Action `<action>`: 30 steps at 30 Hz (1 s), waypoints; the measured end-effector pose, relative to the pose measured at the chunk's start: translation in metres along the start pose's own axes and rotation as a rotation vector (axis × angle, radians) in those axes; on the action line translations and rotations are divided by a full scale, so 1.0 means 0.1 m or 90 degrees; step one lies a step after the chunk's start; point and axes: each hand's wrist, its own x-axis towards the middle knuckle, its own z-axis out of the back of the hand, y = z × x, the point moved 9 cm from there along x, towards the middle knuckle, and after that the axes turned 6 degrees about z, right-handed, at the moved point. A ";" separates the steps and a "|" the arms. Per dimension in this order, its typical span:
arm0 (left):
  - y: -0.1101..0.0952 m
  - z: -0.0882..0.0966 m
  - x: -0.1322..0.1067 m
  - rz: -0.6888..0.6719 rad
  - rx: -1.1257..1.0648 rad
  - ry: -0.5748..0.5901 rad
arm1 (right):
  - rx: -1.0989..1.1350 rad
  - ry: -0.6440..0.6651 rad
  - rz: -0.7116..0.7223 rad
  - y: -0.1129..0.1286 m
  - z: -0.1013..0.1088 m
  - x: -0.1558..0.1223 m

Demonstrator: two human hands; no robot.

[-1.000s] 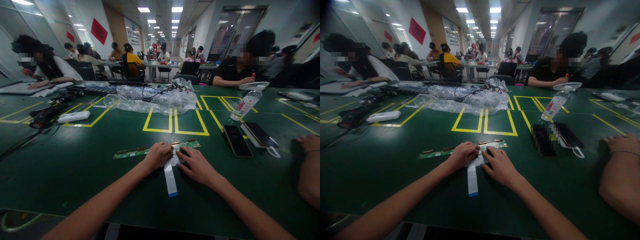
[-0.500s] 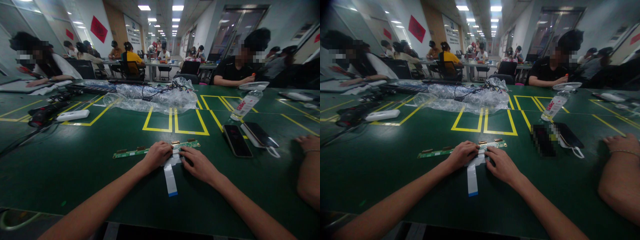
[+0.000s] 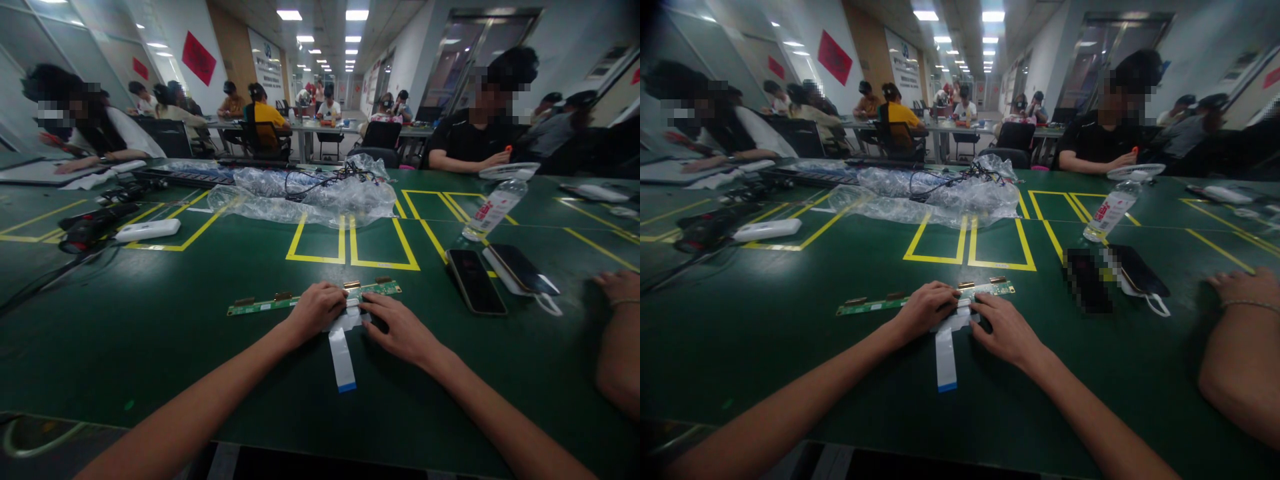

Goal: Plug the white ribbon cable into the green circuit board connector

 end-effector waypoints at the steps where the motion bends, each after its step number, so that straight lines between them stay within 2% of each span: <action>1: 0.00 0.00 0.00 0.000 -0.001 -0.001 | 0.001 0.000 -0.001 0.00 0.00 0.00; 8: 0.01 0.04 -0.01 -0.010 -0.022 0.018 | -0.013 -0.006 0.028 0.04 0.01 0.01; 11: 0.02 0.10 -0.04 -0.014 -0.040 0.030 | -0.008 -0.043 0.045 0.06 0.09 0.00; 16: 0.06 0.19 -0.10 0.012 -0.015 0.009 | 0.005 -0.095 0.043 0.06 0.21 -0.01; 23: -0.13 0.05 -0.13 -0.029 0.075 0.087 | 0.012 -0.072 0.054 0.12 0.21 0.01; 27: -0.04 0.08 -0.30 0.029 0.104 0.108 | 0.016 -0.079 0.051 0.09 0.24 0.00; 30: 0.16 0.17 -0.54 0.107 0.121 0.110 | 0.019 -0.079 0.048 0.04 0.27 -0.03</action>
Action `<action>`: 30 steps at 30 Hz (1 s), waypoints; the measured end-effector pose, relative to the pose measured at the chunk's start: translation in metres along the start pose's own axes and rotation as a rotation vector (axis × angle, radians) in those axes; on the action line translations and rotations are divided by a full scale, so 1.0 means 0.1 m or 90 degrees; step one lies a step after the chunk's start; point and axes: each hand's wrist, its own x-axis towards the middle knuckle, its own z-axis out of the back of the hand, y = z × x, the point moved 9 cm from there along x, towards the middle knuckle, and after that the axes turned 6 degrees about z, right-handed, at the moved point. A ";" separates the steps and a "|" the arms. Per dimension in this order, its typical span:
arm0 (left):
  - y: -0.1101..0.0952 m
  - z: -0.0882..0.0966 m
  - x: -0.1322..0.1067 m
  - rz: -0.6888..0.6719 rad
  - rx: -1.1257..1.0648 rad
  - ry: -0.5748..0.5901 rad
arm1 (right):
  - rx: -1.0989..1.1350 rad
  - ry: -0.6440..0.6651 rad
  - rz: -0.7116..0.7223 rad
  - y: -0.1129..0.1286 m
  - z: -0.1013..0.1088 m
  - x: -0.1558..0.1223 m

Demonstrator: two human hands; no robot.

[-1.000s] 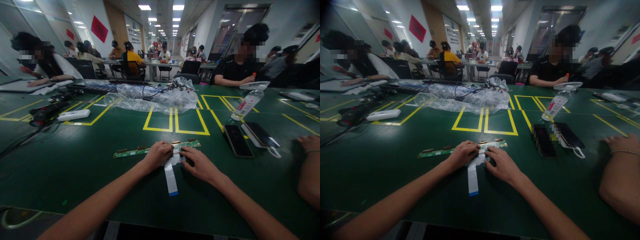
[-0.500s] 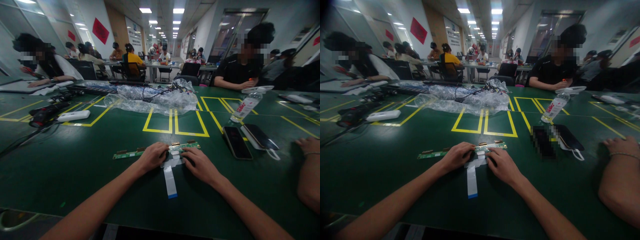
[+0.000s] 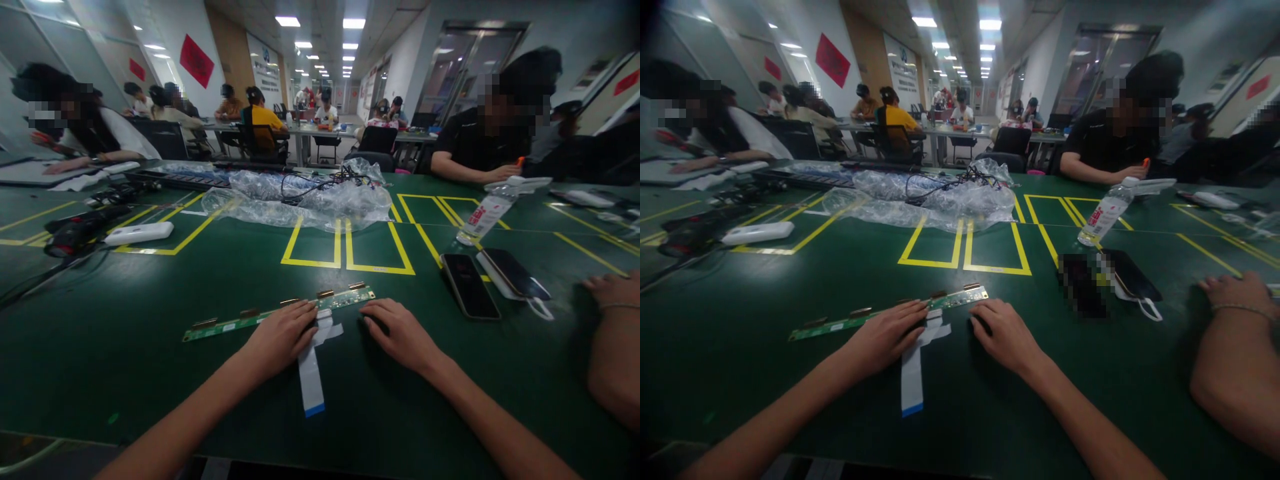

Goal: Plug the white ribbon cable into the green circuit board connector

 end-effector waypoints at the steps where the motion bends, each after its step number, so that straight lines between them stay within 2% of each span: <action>1: 0.11 0.01 -0.08 0.031 0.006 0.000 | 0.000 0.003 0.000 -0.01 0.00 -0.01; 4: 0.57 0.08 -0.36 0.143 0.036 -0.005 | -0.002 0.010 0.000 -0.02 0.00 -0.01; 10: 1.78 0.32 -1.09 0.390 0.090 -0.061 | 0.001 0.013 -0.007 0.02 -0.04 0.01; 13: 2.18 0.40 -1.37 0.453 0.088 -0.092 | 0.004 0.021 -0.009 0.04 -0.09 0.01; 16: 2.30 0.43 -1.48 0.468 0.100 -0.109 | 0.006 0.029 -0.011 0.05 -0.13 0.02; 21: 2.27 0.43 -1.46 0.471 0.131 -0.093 | 0.005 0.028 -0.006 0.08 -0.13 0.03; 24: 2.25 0.46 -1.44 0.466 0.149 -0.108 | 0.007 0.025 0.002 0.08 -0.12 0.02; 30: 2.31 0.44 -1.51 0.496 0.187 -0.107 | 0.001 0.030 0.000 0.06 -0.12 0.01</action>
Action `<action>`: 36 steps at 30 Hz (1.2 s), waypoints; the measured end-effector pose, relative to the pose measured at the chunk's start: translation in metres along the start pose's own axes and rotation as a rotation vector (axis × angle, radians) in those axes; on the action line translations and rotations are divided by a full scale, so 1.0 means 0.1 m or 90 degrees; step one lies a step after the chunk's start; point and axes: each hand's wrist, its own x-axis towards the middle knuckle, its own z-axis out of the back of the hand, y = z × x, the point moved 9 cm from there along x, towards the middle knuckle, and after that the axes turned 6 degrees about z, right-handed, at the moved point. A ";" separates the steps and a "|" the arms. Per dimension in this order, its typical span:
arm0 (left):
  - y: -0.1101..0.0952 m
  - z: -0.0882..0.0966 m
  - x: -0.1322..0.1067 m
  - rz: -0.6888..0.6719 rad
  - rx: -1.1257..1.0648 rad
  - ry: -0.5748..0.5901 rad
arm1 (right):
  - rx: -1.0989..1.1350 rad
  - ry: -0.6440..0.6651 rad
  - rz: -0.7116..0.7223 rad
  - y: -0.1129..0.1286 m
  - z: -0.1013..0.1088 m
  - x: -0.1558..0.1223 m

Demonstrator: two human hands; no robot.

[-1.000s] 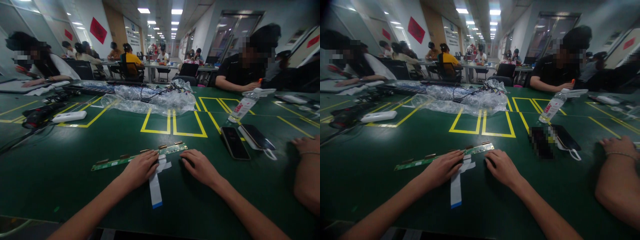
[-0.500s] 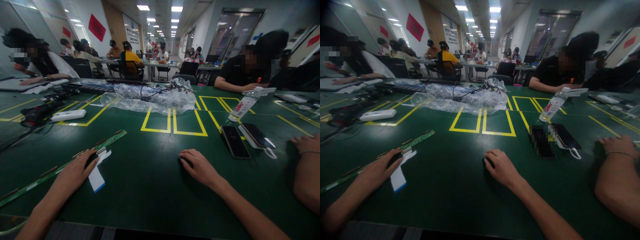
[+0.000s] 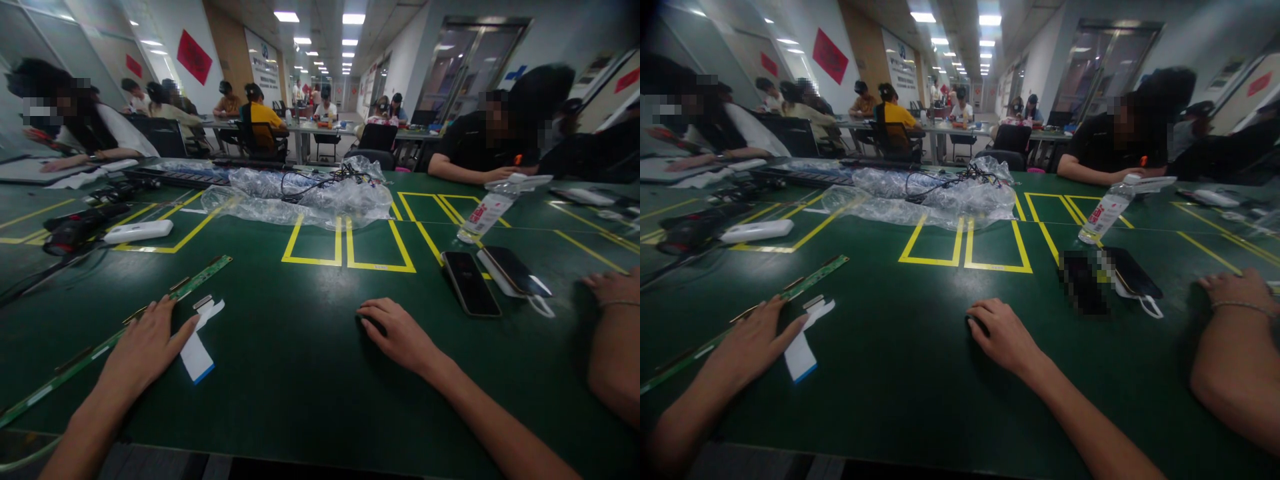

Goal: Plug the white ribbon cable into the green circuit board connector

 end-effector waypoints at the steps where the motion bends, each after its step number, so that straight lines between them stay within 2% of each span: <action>1: 0.01 -0.01 0.00 0.003 0.008 0.001 | -0.001 0.002 -0.002 0.00 0.00 0.00; 5: -0.01 0.00 0.01 -0.023 0.001 -0.023 | 0.001 0.009 -0.004 0.00 0.01 -0.01; 7: -0.14 0.00 0.01 -0.074 -0.016 -0.013 | 0.003 0.011 -0.006 0.00 0.01 -0.02; 9: -0.38 -0.02 -0.02 -0.141 -0.033 0.014 | 0.004 0.014 -0.010 0.00 0.02 -0.02; 12: -0.94 0.01 -0.14 -0.255 -0.045 0.035 | 0.001 0.017 -0.014 0.00 0.02 -0.02; 18: -2.38 0.16 -0.50 -0.493 -0.082 0.035 | -0.012 0.019 -0.023 0.02 -0.01 0.00; 20: -2.76 0.19 -0.58 -0.543 -0.099 0.023 | -0.027 0.016 -0.026 0.00 -0.03 0.00; 22: -3.03 0.20 -0.61 -0.569 -0.115 0.007 | -0.045 0.013 -0.034 -0.02 -0.06 0.00; 24: -3.19 0.20 -0.62 -0.575 -0.123 -0.003 | -0.065 0.023 -0.043 -0.04 -0.10 -0.01; 26: -3.25 0.18 -0.61 -0.569 -0.127 -0.005 | -0.089 0.047 -0.049 -0.04 -0.15 -0.02; 36: -3.21 0.18 -0.57 -0.549 -0.150 0.007 | -0.111 0.087 -0.064 0.00 -0.23 -0.04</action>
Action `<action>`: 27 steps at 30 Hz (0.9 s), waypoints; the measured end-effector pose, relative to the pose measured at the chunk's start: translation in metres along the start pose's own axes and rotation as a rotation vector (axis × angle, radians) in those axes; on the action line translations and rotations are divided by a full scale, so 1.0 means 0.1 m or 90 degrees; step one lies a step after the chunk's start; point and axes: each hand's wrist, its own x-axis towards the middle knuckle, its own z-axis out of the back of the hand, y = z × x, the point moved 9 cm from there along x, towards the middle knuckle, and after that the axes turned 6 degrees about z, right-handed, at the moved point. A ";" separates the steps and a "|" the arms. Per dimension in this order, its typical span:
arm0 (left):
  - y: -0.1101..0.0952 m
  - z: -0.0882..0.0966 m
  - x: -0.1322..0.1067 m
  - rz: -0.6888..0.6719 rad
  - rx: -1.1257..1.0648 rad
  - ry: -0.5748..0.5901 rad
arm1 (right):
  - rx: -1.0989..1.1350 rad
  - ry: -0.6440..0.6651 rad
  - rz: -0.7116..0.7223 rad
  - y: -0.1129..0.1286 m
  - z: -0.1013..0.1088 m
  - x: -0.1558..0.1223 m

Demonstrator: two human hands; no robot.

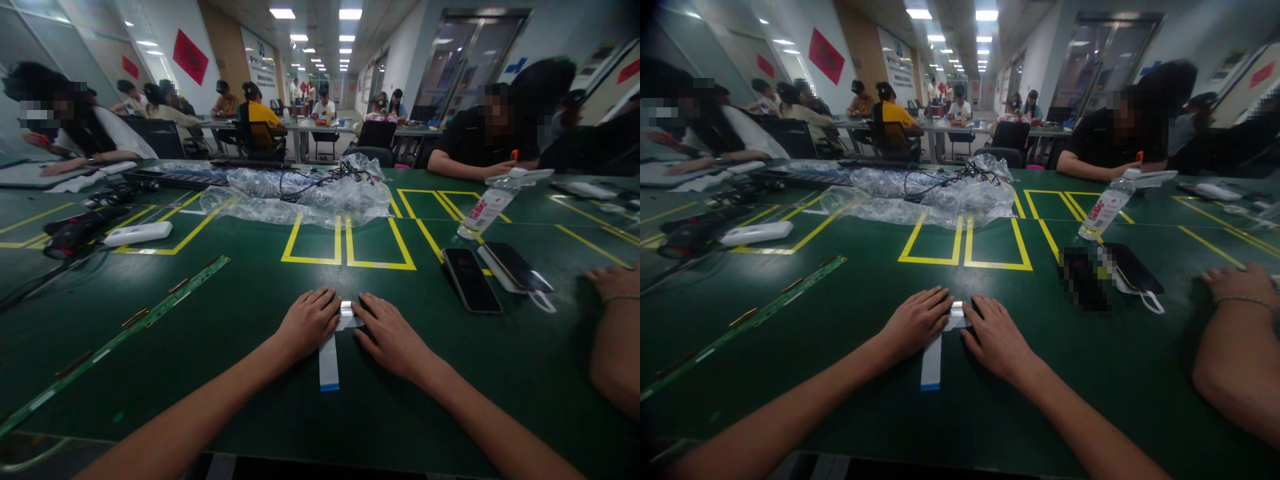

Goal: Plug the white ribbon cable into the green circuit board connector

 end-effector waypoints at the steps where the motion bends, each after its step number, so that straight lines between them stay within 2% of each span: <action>1: 0.00 0.00 0.00 0.000 -0.003 0.003 | 0.000 0.006 -0.001 0.00 -0.01 0.00; 5: 0.03 0.00 -0.03 0.028 -0.006 0.024 | 0.019 0.017 -0.009 -0.03 -0.02 -0.02; 8: 0.22 0.06 -0.06 0.104 0.011 0.051 | 0.034 0.020 -0.015 -0.06 0.01 -0.05; 10: 0.49 0.12 -0.11 0.188 0.040 0.078 | 0.042 0.027 -0.019 -0.07 0.01 -0.06; 14: 1.26 0.38 -0.39 0.360 0.105 0.107 | 0.056 0.037 -0.026 -0.10 0.00 -0.08; 18: 1.98 0.66 -0.92 0.518 0.150 0.087 | 0.072 0.052 -0.029 -0.11 -0.02 -0.10; 21: 2.35 0.68 -1.43 0.644 0.149 0.096 | 0.081 0.064 -0.033 -0.12 -0.03 -0.11; 24: 2.47 0.54 -1.78 0.692 0.138 0.115 | 0.082 0.074 -0.044 -0.12 -0.03 -0.11; 27: 2.31 0.41 -1.84 0.650 0.157 0.100 | 0.087 0.082 -0.052 -0.12 -0.05 -0.10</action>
